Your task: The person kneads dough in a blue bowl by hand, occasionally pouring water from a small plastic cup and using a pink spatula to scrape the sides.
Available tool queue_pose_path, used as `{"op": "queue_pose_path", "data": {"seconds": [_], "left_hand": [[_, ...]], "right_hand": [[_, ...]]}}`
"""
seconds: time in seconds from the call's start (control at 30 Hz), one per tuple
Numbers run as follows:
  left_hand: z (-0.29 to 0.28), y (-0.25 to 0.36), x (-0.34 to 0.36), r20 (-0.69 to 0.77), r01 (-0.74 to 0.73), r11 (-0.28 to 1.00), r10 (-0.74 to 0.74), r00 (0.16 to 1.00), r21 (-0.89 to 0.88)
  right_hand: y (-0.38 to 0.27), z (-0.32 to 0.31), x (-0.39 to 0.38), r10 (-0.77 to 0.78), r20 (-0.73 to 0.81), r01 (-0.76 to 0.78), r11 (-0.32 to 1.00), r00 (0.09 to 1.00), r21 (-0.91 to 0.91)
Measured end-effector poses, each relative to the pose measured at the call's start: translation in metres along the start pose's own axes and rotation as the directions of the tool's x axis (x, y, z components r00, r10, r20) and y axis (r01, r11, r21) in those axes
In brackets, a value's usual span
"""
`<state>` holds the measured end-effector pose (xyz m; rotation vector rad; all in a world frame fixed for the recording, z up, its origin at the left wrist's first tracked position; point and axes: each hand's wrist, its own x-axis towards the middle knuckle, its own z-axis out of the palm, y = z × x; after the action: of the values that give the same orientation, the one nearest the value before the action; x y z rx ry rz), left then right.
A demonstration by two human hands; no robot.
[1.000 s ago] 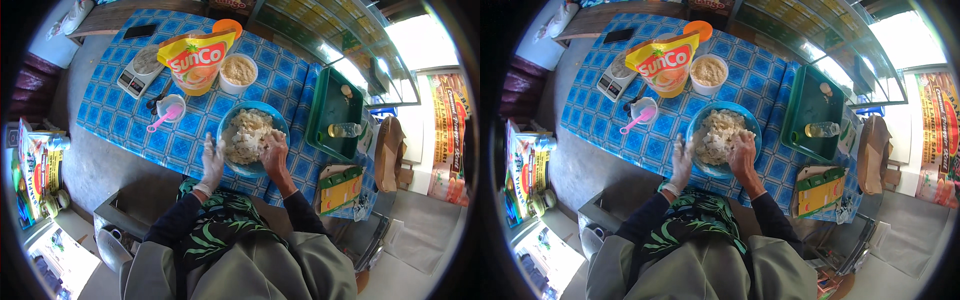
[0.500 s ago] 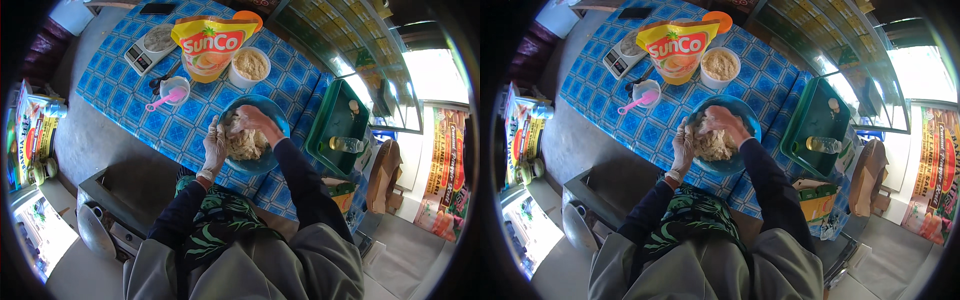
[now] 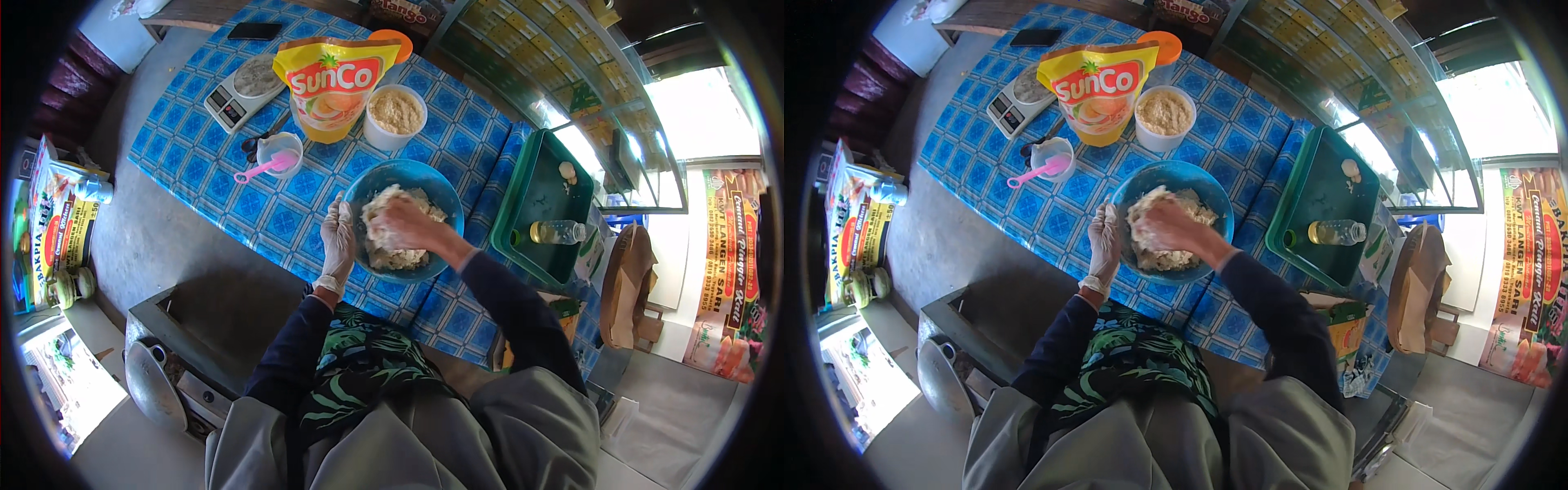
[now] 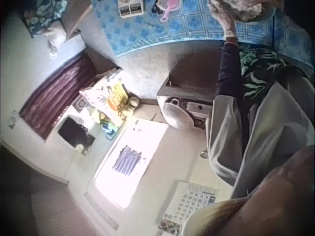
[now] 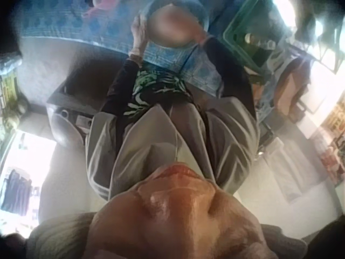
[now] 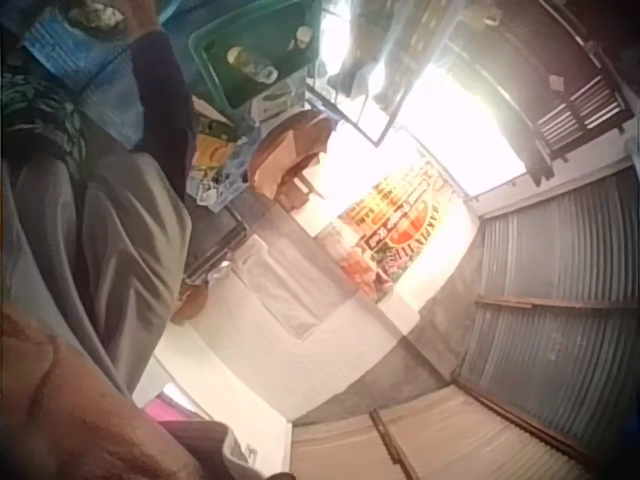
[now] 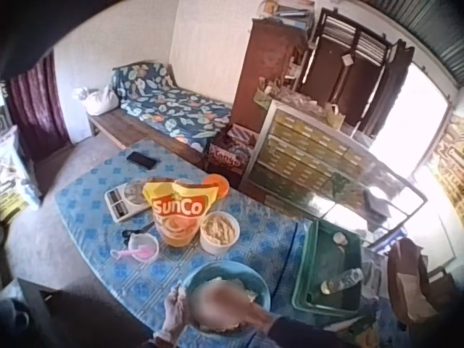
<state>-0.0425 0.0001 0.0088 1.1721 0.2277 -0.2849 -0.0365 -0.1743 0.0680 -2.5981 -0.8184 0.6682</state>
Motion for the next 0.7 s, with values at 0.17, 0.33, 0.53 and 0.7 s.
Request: {"op": "queue_pose_path", "data": {"seconds": [0.17, 0.33, 0.53, 0.7], "left_hand": [[0.000, -0.006, 0.004, -0.044, 0.078, 0.989, -0.084, 0.995, -0.127], [0.004, -0.008, 0.003, -0.026, 0.032, 0.995, -0.034, 0.999, -0.099], [0.004, -0.012, 0.004, -0.013, -0.019, 0.997, 0.018, 1.000, -0.070], [0.005, -0.011, 0.003, -0.043, -0.019, 0.995, 0.015, 0.999, -0.094]], "right_hand": [[-0.009, -0.012, -0.091, 0.016, -0.132, -0.056, 0.950, 0.991, -0.307], [-0.004, 0.030, -0.073, 0.002, -0.172, -0.083, 0.882, 0.985, -0.464], [0.002, 0.041, -0.001, 0.053, -0.373, -0.220, 0.880, 0.926, -0.420], [0.006, 0.035, 0.026, 0.348, -0.249, -0.405, 0.883, 0.904, -0.239]]}}
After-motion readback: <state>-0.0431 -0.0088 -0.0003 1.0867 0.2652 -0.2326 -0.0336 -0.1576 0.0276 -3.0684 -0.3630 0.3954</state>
